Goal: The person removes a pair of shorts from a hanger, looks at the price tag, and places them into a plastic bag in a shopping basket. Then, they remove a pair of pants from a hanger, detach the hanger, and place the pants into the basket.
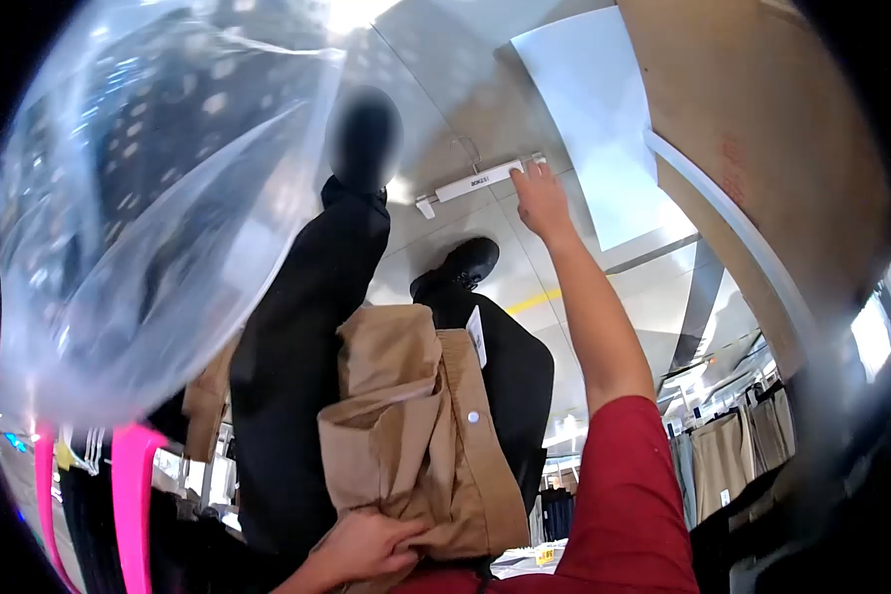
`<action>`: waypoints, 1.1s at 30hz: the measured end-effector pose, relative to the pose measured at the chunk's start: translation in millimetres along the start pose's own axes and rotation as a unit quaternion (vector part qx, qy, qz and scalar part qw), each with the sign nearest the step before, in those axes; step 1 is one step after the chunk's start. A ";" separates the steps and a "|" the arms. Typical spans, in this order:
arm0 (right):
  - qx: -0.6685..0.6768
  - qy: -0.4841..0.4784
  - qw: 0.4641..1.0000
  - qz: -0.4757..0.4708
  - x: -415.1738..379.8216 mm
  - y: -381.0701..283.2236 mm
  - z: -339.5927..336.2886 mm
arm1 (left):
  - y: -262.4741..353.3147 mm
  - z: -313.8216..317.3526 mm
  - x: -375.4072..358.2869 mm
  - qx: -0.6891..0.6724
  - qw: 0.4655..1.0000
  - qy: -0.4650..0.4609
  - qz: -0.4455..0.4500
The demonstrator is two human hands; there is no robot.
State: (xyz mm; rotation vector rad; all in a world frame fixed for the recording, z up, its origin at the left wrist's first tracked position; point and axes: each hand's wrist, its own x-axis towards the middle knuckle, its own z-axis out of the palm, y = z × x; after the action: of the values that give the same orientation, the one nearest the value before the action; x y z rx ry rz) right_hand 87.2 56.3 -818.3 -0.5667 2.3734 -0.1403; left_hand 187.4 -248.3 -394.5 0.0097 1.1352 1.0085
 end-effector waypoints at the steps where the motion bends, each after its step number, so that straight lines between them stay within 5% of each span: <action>1: -0.014 0.002 1.000 -0.004 15.9 -0.9 14.2 | 1.4 -10.3 6.4 -0.021 0.999 -0.033 -0.026; 3: -0.072 0.018 0.997 -0.012 35.3 1.0 46.7 | -7.5 -10.1 4.7 -0.081 0.996 0.020 0.023; 7: -0.080 -0.054 0.994 0.050 59.2 4.9 93.1 | -18.9 -19.7 15.3 -0.134 0.991 0.030 -0.001; 12: -0.114 -0.022 0.991 0.065 42.4 6.5 110.5 | -21.5 -23.9 21.1 -0.124 0.991 0.044 -0.019; 15: 0.013 -0.125 0.990 0.063 13.3 -2.7 79.7 | -32.0 -6.4 18.3 -0.111 0.994 -0.005 -0.023; 18: 0.200 -0.154 0.953 0.167 -35.9 -23.5 45.4 | -25.7 10.3 3.8 -0.065 0.997 0.040 0.006; 21: 0.374 0.053 0.893 0.245 -102.0 -51.7 25.0 | -10.9 33.4 -17.5 0.020 0.991 0.122 0.042; 23: 0.534 -0.007 0.767 0.356 -133.4 -80.8 -55.2 | 4.0 50.6 -36.7 0.024 0.976 0.186 0.110; 25: 0.623 -0.025 0.697 0.354 -164.0 -104.4 -123.9 | 18.2 73.6 -58.7 0.029 0.957 0.237 0.165; 28: 0.624 -0.087 0.699 0.338 -208.9 -128.9 -204.4 | 40.9 108.7 -89.6 0.093 0.937 0.263 0.212; 31: 0.612 -0.129 0.726 0.286 -259.1 -167.4 -281.0 | 64.0 135.3 -116.1 0.166 0.860 0.382 0.296; 33: 0.700 -0.102 0.648 0.282 -311.1 -196.1 -348.4 | 76.6 156.0 -134.2 0.226 0.838 0.402 0.289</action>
State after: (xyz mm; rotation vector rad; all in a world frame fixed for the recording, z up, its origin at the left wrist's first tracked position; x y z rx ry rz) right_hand 141.4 -2.4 -318.2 0.8528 1.4155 -1.3526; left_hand 247.1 -221.0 -185.0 0.3587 2.2274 1.2910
